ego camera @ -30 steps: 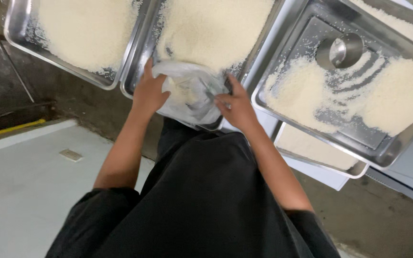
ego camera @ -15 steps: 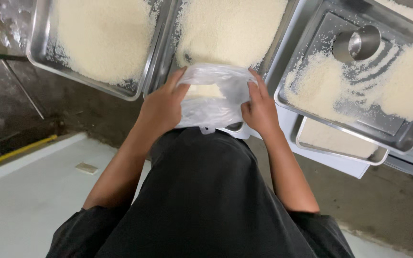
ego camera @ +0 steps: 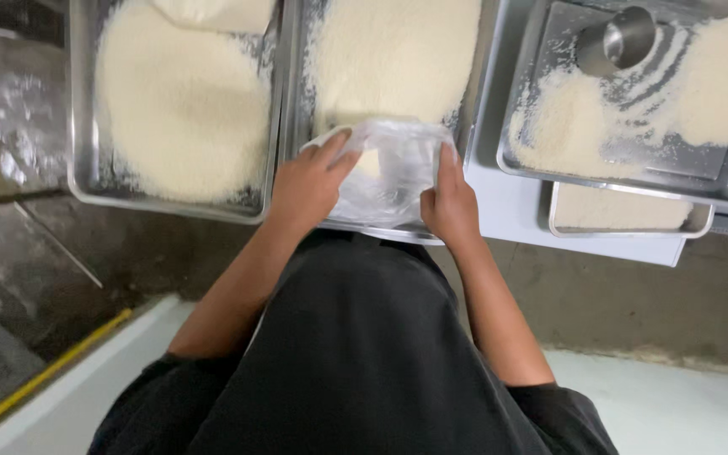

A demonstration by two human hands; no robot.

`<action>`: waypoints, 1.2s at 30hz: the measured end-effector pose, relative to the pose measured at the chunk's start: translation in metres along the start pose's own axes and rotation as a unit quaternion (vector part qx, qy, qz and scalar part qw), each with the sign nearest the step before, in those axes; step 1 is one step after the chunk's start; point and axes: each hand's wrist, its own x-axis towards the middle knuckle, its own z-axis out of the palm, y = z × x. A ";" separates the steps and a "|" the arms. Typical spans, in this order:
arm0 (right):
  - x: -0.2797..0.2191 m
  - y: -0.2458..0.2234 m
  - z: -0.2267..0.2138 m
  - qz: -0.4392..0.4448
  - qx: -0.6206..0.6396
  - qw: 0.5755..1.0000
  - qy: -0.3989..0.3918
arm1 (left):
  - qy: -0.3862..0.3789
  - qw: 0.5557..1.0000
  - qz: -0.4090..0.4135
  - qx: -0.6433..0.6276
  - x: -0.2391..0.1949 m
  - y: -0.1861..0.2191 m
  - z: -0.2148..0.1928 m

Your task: The person uses a metal measuring cup to transfer rice from trays and bags into a small plastic bag, then uses a ring mold inside the plastic bag to press and portion the rice.

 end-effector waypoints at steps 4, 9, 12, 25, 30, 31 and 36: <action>-0.022 0.002 0.009 -0.007 -0.016 1.000 0.011 | -0.043 0.998 -0.042 -0.036 0.006 -0.007 0.001; -0.027 -0.017 -0.006 -0.021 0.029 0.999 0.030 | 0.126 0.990 0.025 -0.062 -0.010 0.015 0.007; -0.014 -0.033 -0.018 0.038 0.082 0.996 0.014 | 0.111 0.989 -0.013 -0.094 -0.010 0.013 0.019; -0.009 -0.016 -0.048 0.091 0.193 0.976 0.050 | 0.054 0.943 -0.096 -0.314 -0.010 0.019 0.018; -0.016 -0.008 -0.052 -0.063 0.099 0.991 0.060 | -0.025 0.955 -0.077 -0.284 0.007 0.015 0.001; -0.015 -0.013 -0.051 -0.066 0.085 0.993 0.041 | -0.017 0.965 -0.067 -0.254 0.014 0.007 0.004; -0.023 -0.038 -0.051 -0.098 0.081 0.992 -0.018 | 0.163 0.903 -0.131 -0.376 0.076 -0.109 0.034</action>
